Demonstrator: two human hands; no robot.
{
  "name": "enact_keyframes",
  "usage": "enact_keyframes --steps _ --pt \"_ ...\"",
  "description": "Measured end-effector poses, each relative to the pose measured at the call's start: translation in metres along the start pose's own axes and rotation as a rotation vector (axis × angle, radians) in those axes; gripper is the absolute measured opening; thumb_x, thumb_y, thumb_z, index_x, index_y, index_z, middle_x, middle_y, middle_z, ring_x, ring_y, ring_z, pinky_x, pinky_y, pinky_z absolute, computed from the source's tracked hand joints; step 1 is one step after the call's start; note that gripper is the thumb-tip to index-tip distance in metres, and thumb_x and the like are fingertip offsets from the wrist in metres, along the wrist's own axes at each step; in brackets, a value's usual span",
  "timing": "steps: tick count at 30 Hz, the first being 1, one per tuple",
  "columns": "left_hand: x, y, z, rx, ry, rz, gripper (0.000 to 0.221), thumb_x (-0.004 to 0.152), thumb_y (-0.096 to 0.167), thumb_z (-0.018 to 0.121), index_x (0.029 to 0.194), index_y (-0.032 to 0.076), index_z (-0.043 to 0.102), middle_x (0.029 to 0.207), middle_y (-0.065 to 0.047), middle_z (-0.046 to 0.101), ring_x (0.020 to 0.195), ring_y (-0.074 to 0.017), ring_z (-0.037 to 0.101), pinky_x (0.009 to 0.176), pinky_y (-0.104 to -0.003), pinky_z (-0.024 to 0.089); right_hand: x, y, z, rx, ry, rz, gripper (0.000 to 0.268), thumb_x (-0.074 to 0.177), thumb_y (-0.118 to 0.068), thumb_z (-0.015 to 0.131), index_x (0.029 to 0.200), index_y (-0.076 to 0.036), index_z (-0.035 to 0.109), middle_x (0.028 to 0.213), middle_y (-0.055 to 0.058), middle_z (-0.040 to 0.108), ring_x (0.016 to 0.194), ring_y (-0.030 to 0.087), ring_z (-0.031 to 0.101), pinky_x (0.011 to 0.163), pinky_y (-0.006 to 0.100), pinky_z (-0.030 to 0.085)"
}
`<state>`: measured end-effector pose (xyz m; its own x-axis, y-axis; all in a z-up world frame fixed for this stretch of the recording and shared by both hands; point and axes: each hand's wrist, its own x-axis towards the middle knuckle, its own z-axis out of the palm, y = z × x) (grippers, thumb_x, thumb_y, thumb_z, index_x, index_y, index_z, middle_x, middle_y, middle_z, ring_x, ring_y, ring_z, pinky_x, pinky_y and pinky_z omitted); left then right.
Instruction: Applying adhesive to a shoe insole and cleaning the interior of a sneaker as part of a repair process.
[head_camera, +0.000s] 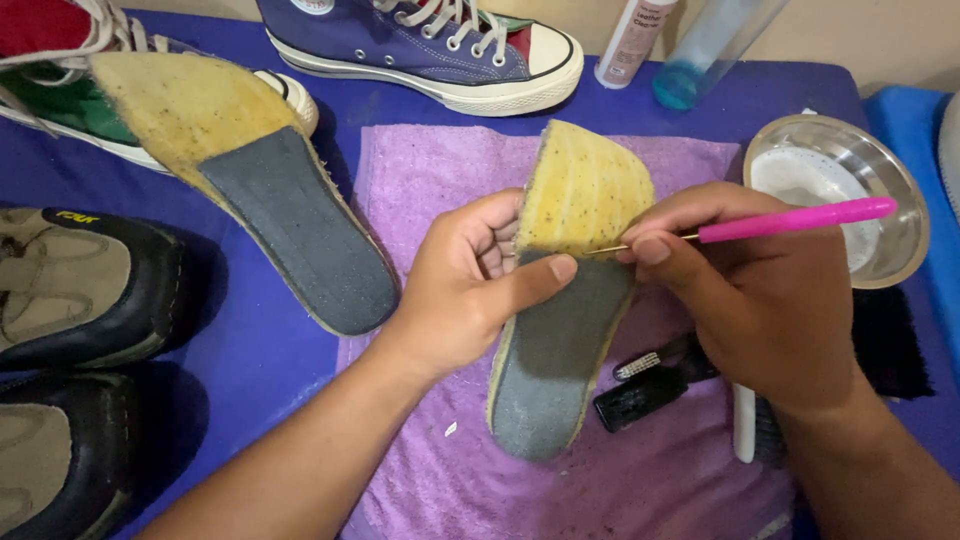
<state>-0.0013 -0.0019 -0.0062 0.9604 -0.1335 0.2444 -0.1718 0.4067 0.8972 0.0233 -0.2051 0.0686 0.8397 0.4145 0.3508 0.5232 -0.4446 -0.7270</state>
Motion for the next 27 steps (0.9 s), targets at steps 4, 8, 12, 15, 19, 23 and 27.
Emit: enact_keyframes --steps 4,8,12,15,19,23,27 --pt "-0.0002 -0.0019 -0.0003 -0.037 0.001 0.006 0.037 0.092 0.012 0.075 0.125 -0.002 0.064 0.118 -0.01 0.073 0.105 -0.0133 0.069 0.09 -0.024 0.056 0.0001 -0.0012 0.0014 0.022 0.0 -0.013 0.01 0.1 -0.01 0.067 0.097 -0.001 0.07 0.087 0.009 0.073 0.078 0.015 0.069 0.073 0.024 0.055" --pt "0.0 0.0004 0.0001 -0.015 -0.004 -0.002 0.037 0.092 0.013 0.074 0.125 -0.001 0.064 0.118 -0.01 0.074 0.104 -0.0127 0.07 0.089 -0.023 0.056 -0.0008 0.0006 0.0017 0.027 0.018 -0.014 0.01 0.1 -0.01 0.068 0.098 0.0 0.07 0.089 0.009 0.073 0.08 0.015 0.069 0.075 0.024 0.055" --pt "0.0 0.0006 -0.0002 0.005 -0.002 -0.001 0.036 0.092 0.014 0.075 0.123 0.0 0.065 0.115 -0.008 0.074 0.102 -0.011 0.069 0.087 -0.022 0.055 0.0003 -0.0011 0.0001 -0.013 0.004 -0.049 0.01 0.1 -0.01 0.067 0.098 -0.001 0.07 0.089 0.009 0.074 0.081 0.016 0.071 0.076 0.025 0.055" --pt "-0.0002 0.0028 0.0003 0.017 0.001 0.004 0.034 0.092 0.016 0.075 0.12 0.0 0.066 0.111 -0.006 0.074 0.097 -0.0087 0.068 0.083 -0.021 0.054 -0.0002 0.0012 0.0008 0.007 0.008 -0.038 0.009 0.1 -0.009 0.068 0.097 -0.001 0.07 0.088 0.009 0.073 0.08 0.015 0.069 0.076 0.025 0.054" --pt "-0.0001 0.0014 0.0003 -0.008 -0.005 0.01 0.034 0.092 0.014 0.075 0.122 0.0 0.065 0.114 -0.009 0.074 0.101 -0.011 0.069 0.086 -0.022 0.055 -0.0005 0.0009 0.0004 0.009 0.01 -0.011 0.008 0.099 -0.009 0.069 0.098 -0.001 0.071 0.09 0.008 0.073 0.08 0.015 0.069 0.075 0.024 0.055" --pt "0.0 0.002 0.0001 0.003 0.004 -0.004 0.035 0.091 0.015 0.075 0.121 0.0 0.066 0.114 -0.009 0.075 0.101 -0.0112 0.069 0.086 -0.022 0.055 0.0002 0.0006 -0.0003 0.007 0.005 -0.03 0.009 0.1 -0.01 0.067 0.097 -0.001 0.07 0.086 0.008 0.073 0.079 0.015 0.07 0.075 0.025 0.055" --pt "0.0 0.0048 0.0004 0.048 0.009 -0.008 0.032 0.091 0.013 0.075 0.119 0.001 0.067 0.11 -0.006 0.075 0.097 -0.0089 0.069 0.082 -0.021 0.054 0.0006 -0.0001 0.0001 0.01 0.005 -0.041 0.006 0.099 -0.006 0.068 0.097 -0.001 0.07 0.089 0.008 0.073 0.08 0.015 0.069 0.076 0.024 0.054"
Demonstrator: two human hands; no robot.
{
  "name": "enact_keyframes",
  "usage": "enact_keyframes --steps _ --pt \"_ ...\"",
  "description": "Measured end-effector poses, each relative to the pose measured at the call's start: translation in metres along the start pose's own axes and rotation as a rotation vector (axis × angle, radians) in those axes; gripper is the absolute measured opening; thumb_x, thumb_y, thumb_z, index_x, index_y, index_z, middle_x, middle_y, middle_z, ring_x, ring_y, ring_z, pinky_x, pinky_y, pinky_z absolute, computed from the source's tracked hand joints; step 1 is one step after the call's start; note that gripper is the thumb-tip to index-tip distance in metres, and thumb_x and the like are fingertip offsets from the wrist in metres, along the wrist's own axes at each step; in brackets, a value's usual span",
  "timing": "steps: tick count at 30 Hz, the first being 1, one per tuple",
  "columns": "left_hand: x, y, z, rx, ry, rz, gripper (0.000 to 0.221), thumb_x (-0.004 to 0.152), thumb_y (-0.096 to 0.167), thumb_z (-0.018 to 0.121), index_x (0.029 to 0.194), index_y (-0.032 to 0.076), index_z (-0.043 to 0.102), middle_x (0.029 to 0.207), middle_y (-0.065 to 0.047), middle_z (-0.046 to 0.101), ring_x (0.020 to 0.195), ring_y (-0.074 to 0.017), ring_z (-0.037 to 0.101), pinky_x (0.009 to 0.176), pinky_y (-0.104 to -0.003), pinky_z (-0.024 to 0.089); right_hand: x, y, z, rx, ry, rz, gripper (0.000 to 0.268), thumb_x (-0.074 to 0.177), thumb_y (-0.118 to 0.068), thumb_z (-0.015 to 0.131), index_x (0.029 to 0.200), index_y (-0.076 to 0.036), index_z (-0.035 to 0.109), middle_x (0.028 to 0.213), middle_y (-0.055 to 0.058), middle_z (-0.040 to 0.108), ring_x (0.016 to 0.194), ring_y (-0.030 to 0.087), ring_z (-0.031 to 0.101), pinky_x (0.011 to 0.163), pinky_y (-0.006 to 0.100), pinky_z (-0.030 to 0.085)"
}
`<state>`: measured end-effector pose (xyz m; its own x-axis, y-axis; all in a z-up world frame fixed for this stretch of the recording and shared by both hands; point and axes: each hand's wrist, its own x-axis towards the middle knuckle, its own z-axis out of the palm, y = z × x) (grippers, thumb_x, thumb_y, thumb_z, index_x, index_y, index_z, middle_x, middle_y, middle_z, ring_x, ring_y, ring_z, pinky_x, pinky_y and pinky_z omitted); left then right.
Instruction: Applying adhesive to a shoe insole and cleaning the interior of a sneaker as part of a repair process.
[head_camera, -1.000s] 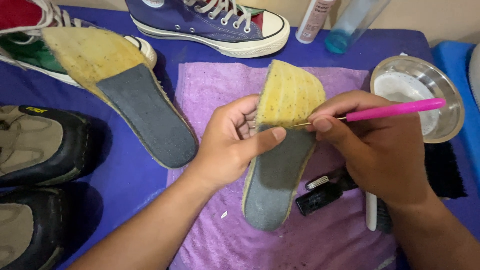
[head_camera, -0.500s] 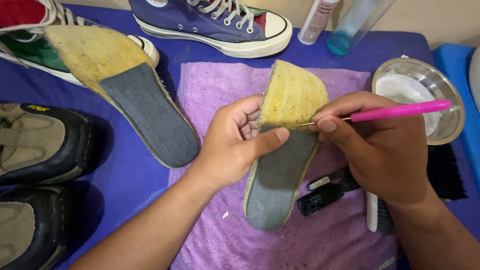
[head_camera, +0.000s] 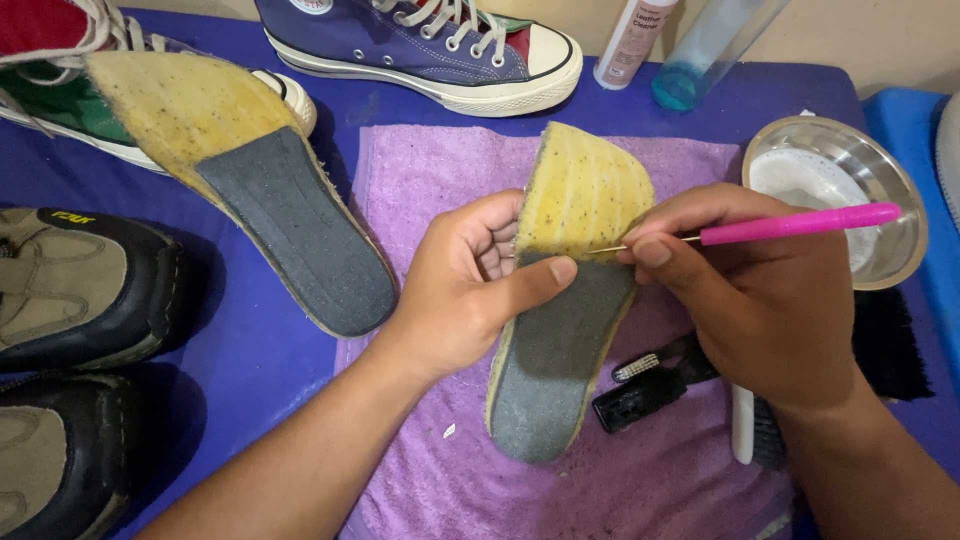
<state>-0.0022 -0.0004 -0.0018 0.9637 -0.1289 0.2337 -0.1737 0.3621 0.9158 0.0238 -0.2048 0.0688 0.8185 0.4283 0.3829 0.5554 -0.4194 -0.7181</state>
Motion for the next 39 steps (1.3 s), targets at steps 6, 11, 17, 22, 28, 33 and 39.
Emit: enact_keyframes --steps 6,11,17,22,28,33,39 --pt "0.0 -0.002 0.001 -0.033 0.007 -0.01 0.032 0.091 0.01 0.075 0.12 0.0 0.066 0.111 -0.007 0.074 0.097 -0.0097 0.069 0.082 -0.021 0.055 -0.001 0.002 0.0 0.009 -0.005 0.019 0.008 0.099 -0.009 0.068 0.096 -0.002 0.07 0.091 0.008 0.073 0.084 0.016 0.069 0.081 0.026 0.054" --pt "0.0 -0.005 0.0 -0.036 0.006 0.005 0.032 0.091 0.014 0.076 0.118 0.001 0.066 0.107 -0.005 0.074 0.093 -0.0073 0.067 0.078 -0.02 0.052 -0.002 0.003 -0.001 0.055 -0.008 0.047 0.009 0.098 -0.011 0.068 0.096 -0.003 0.07 0.09 0.007 0.073 0.081 0.014 0.068 0.078 0.024 0.054" --pt "0.002 -0.006 -0.001 -0.035 0.021 -0.001 0.032 0.089 0.014 0.077 0.116 0.002 0.066 0.106 -0.005 0.074 0.093 -0.0087 0.068 0.08 -0.022 0.054 -0.001 0.001 0.001 0.102 0.001 0.043 0.012 0.099 -0.014 0.066 0.095 -0.004 0.07 0.085 0.006 0.073 0.079 0.013 0.068 0.076 0.024 0.053" --pt "0.005 -0.008 -0.002 -0.029 0.045 0.018 0.035 0.087 0.01 0.077 0.119 0.0 0.067 0.11 -0.006 0.074 0.097 -0.0108 0.069 0.084 -0.024 0.056 -0.002 -0.004 0.002 0.156 0.038 0.011 0.023 0.105 -0.019 0.055 0.096 -0.002 0.068 0.083 0.007 0.072 0.073 0.013 0.065 0.071 0.024 0.052" --pt "0.01 -0.016 -0.007 0.024 0.078 0.032 0.038 0.086 0.011 0.078 0.121 0.0 0.068 0.114 -0.008 0.075 0.1 -0.0118 0.07 0.087 -0.026 0.058 -0.003 -0.029 -0.001 0.223 0.087 0.079 0.017 0.103 -0.012 0.055 0.107 0.001 0.066 0.085 0.011 0.07 0.077 0.016 0.069 0.076 0.025 0.057" --pt "0.011 -0.021 -0.007 -0.043 0.119 0.041 0.044 0.082 0.007 0.076 0.124 0.0 0.064 0.114 -0.008 0.072 0.099 -0.0136 0.068 0.086 -0.028 0.057 0.011 -0.072 -0.004 0.088 0.246 0.374 0.01 0.096 -0.011 0.067 0.105 -0.006 0.07 0.087 0.007 0.076 0.08 0.009 0.072 0.074 0.02 0.056" --pt "0.012 -0.018 -0.008 -0.017 0.132 0.048 0.043 0.083 0.009 0.074 0.124 0.003 0.063 0.114 -0.008 0.071 0.102 -0.0142 0.067 0.09 -0.028 0.055 0.029 -0.044 0.011 0.649 0.145 0.282 0.026 0.108 -0.019 0.052 0.093 0.001 0.056 0.085 0.013 0.058 0.071 0.015 0.058 0.062 0.023 0.046"
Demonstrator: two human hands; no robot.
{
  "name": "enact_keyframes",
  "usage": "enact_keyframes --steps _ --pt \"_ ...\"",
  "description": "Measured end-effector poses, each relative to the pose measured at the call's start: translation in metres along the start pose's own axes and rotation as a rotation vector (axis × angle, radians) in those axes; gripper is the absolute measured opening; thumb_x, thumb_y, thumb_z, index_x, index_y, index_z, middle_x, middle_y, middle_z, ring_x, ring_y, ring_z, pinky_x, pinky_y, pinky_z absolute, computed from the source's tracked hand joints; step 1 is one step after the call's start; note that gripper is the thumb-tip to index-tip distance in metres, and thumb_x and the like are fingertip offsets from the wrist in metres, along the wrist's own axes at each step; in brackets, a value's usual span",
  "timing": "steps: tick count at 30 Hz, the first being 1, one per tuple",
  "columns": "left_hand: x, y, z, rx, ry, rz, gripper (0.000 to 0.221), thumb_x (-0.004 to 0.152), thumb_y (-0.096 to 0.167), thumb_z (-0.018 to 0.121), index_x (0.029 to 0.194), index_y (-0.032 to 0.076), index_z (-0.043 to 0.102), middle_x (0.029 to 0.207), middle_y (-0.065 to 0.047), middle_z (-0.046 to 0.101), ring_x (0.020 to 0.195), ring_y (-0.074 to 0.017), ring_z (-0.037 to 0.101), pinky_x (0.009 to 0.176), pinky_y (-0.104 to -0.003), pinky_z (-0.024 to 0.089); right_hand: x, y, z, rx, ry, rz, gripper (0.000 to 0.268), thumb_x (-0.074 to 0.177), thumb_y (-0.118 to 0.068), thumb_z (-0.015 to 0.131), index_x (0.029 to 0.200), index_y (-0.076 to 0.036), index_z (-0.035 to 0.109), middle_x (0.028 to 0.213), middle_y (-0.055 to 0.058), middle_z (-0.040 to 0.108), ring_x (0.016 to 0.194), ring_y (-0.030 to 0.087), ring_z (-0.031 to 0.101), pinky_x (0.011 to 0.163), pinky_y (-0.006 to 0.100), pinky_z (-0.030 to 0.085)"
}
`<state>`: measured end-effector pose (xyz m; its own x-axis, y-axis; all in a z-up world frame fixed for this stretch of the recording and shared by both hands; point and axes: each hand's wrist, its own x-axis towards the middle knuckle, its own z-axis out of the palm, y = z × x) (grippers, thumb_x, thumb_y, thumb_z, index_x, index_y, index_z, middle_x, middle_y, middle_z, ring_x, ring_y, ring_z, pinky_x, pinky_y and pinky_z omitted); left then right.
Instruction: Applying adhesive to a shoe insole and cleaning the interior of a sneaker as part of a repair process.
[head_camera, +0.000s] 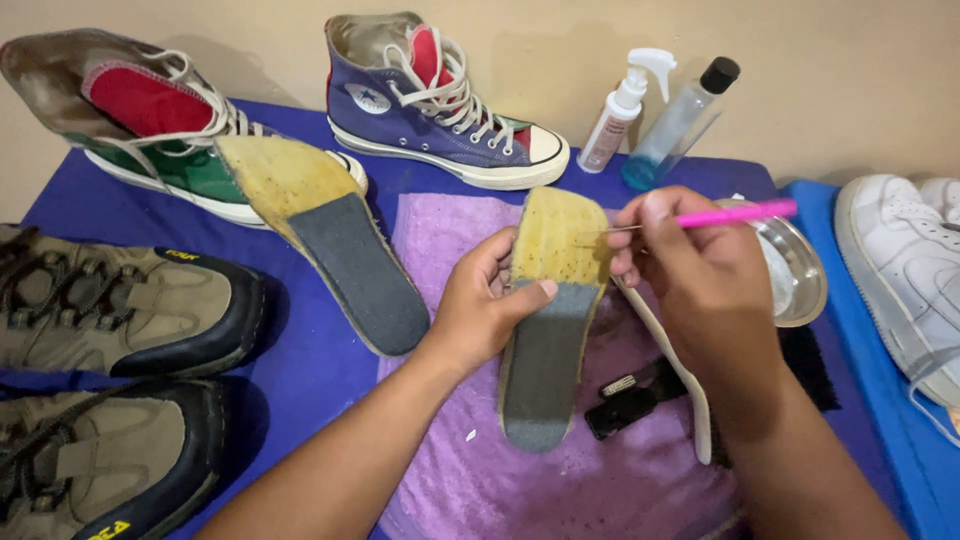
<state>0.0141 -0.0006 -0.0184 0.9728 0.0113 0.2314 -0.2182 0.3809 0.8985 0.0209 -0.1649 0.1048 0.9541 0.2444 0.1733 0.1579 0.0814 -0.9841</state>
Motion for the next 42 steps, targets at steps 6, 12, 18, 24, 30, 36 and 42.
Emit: enact_keyframes --steps 6,12,18,24,30,36,42 --pt "0.002 -0.002 -0.001 -0.03 0.035 -0.015 0.041 0.079 0.003 0.079 0.119 0.005 0.068 0.095 -0.006 0.069 0.086 -0.011 0.068 0.076 -0.025 0.06 0.023 0.067 -0.021 0.278 -0.041 -0.045 0.018 0.104 -0.019 0.06 0.103 -0.004 0.051 0.07 0.003 0.047 0.059 0.013 0.054 0.052 0.019 0.043" --pt "0.001 0.007 0.001 -0.053 0.024 -0.049 0.044 0.08 0.0 0.077 0.122 0.004 0.068 0.098 -0.008 0.071 0.087 -0.0129 0.069 0.077 -0.026 0.06 0.011 0.066 -0.027 0.074 -0.106 -0.091 0.021 0.098 -0.017 0.068 0.1 0.003 0.061 0.077 0.014 0.069 0.069 0.014 0.069 0.065 0.023 0.058" --pt "-0.001 0.016 0.005 -0.087 0.005 -0.076 0.045 0.079 0.0 0.078 0.123 0.004 0.068 0.097 -0.007 0.071 0.087 -0.0123 0.07 0.078 -0.025 0.06 0.013 0.066 -0.033 0.07 -0.117 -0.115 0.024 0.09 -0.013 0.073 0.098 0.009 0.067 0.074 0.02 0.069 0.064 0.019 0.068 0.058 0.027 0.058" --pt "-0.002 0.013 0.006 -0.105 0.006 -0.07 0.048 0.078 -0.002 0.079 0.124 0.002 0.068 0.099 -0.009 0.072 0.088 -0.0136 0.07 0.079 -0.027 0.06 0.016 0.076 -0.042 0.006 -0.089 -0.17 0.025 0.099 -0.015 0.067 0.081 0.002 0.067 0.062 0.013 0.066 0.05 0.012 0.063 0.042 0.019 0.049" --pt "-0.002 0.013 0.008 -0.104 -0.007 -0.048 0.045 0.077 0.0 0.081 0.12 0.002 0.069 0.095 -0.01 0.072 0.085 -0.0135 0.07 0.077 -0.027 0.06 0.015 0.072 -0.032 -0.059 -0.053 -0.164 0.028 0.104 -0.013 0.061 0.083 0.003 0.068 0.062 0.013 0.066 0.052 0.012 0.061 0.046 0.022 0.052" --pt "-0.001 0.013 0.004 -0.087 -0.007 -0.057 0.042 0.076 -0.001 0.081 0.116 0.001 0.07 0.092 -0.01 0.073 0.083 -0.0131 0.071 0.074 -0.027 0.061 0.013 0.073 -0.033 -0.054 -0.024 -0.118 0.029 0.104 -0.017 0.063 0.082 0.002 0.067 0.063 0.012 0.068 0.052 0.012 0.065 0.046 0.022 0.055" --pt "0.0 0.017 0.007 -0.062 -0.013 -0.031 0.036 0.076 -0.001 0.081 0.111 0.0 0.071 0.089 -0.01 0.074 0.081 -0.0114 0.071 0.073 -0.026 0.06 0.012 0.07 -0.03 -0.067 -0.01 -0.133 0.028 0.105 -0.015 0.062 0.082 0.0 0.065 0.061 0.01 0.065 0.052 0.011 0.063 0.048 0.022 0.056"
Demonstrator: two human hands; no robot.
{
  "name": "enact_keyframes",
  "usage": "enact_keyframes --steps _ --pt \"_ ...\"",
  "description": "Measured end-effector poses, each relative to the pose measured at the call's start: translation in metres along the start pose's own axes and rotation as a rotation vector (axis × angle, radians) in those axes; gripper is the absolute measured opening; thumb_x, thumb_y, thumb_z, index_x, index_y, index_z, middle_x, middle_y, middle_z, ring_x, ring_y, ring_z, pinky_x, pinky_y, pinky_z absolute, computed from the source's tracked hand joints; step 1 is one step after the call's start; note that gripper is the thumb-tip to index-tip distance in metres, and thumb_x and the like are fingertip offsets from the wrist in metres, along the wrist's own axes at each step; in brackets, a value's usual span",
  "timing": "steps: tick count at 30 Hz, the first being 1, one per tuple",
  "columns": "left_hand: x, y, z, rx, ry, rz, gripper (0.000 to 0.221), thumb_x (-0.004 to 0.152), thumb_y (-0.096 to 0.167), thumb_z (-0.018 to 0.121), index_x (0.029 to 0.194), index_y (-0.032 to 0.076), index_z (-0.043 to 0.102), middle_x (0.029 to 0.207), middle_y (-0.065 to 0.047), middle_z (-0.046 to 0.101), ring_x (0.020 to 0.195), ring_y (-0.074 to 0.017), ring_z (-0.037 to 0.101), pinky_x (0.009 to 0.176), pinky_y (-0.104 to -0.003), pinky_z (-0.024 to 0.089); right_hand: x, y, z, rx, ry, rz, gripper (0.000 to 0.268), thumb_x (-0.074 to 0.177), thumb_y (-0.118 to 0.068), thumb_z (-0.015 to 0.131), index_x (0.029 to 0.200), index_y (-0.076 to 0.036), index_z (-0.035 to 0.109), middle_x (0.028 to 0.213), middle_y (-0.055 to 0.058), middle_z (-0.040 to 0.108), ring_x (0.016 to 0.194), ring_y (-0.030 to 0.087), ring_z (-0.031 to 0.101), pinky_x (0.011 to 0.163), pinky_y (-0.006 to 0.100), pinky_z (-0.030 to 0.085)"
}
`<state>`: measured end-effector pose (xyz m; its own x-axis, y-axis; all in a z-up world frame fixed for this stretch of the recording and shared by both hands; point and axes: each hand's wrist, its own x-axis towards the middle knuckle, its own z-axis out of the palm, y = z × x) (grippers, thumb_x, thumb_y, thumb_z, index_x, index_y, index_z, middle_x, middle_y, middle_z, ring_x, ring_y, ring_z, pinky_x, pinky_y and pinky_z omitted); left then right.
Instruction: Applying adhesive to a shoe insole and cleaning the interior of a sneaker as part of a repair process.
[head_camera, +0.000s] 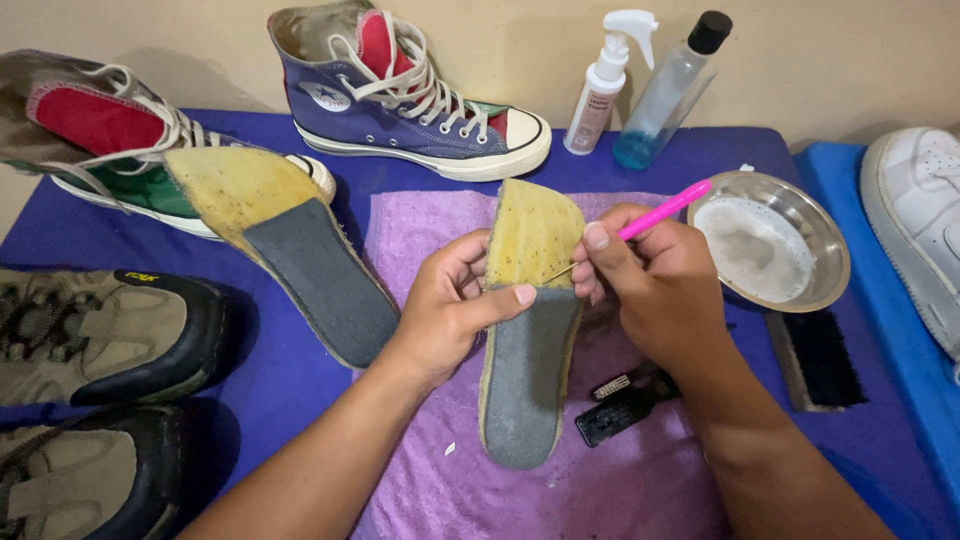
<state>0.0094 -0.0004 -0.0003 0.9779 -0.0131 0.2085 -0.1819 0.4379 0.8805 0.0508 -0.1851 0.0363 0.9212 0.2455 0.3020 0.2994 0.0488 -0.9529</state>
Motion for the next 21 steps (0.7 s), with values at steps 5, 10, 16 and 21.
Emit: enact_keyframes --steps 5,10,16,21 --pt "-0.0002 -0.0024 -0.0022 0.001 0.006 0.005 0.035 0.076 -0.001 0.082 0.109 -0.001 0.071 0.087 -0.009 0.073 0.079 -0.0107 0.071 0.072 -0.025 0.06 -0.0003 0.0028 -0.0018 -0.032 -0.007 0.002 0.027 0.105 -0.014 0.062 0.083 0.001 0.066 0.063 0.011 0.066 0.053 0.011 0.064 0.048 0.023 0.056" --pt "-0.001 -0.0021 -0.0012 0.0 0.011 0.005 0.034 0.077 -0.001 0.082 0.109 -0.002 0.072 0.087 -0.008 0.073 0.08 -0.0102 0.071 0.072 -0.025 0.06 -0.0008 -0.0004 -0.0014 -0.058 -0.003 0.016 0.026 0.105 -0.014 0.062 0.083 0.001 0.066 0.065 0.012 0.067 0.055 0.013 0.066 0.05 0.023 0.058" --pt "0.0004 -0.002 -0.002 -0.007 0.004 0.016 0.032 0.077 -0.001 0.082 0.107 -0.003 0.071 0.086 -0.009 0.073 0.079 -0.0103 0.071 0.071 -0.025 0.061 -0.0017 -0.0013 -0.0016 -0.093 -0.002 0.016 0.025 0.104 -0.013 0.063 0.083 0.0 0.066 0.065 0.012 0.068 0.056 0.013 0.066 0.05 0.024 0.058" --pt "0.0005 -0.0029 -0.0024 0.005 0.006 0.023 0.034 0.077 -0.003 0.082 0.109 -0.003 0.071 0.087 -0.008 0.073 0.08 -0.0104 0.072 0.072 -0.025 0.061 -0.0022 0.0 -0.002 -0.076 -0.01 0.01 0.026 0.104 -0.018 0.064 0.085 -0.001 0.067 0.065 0.011 0.067 0.057 0.011 0.066 0.052 0.023 0.057"
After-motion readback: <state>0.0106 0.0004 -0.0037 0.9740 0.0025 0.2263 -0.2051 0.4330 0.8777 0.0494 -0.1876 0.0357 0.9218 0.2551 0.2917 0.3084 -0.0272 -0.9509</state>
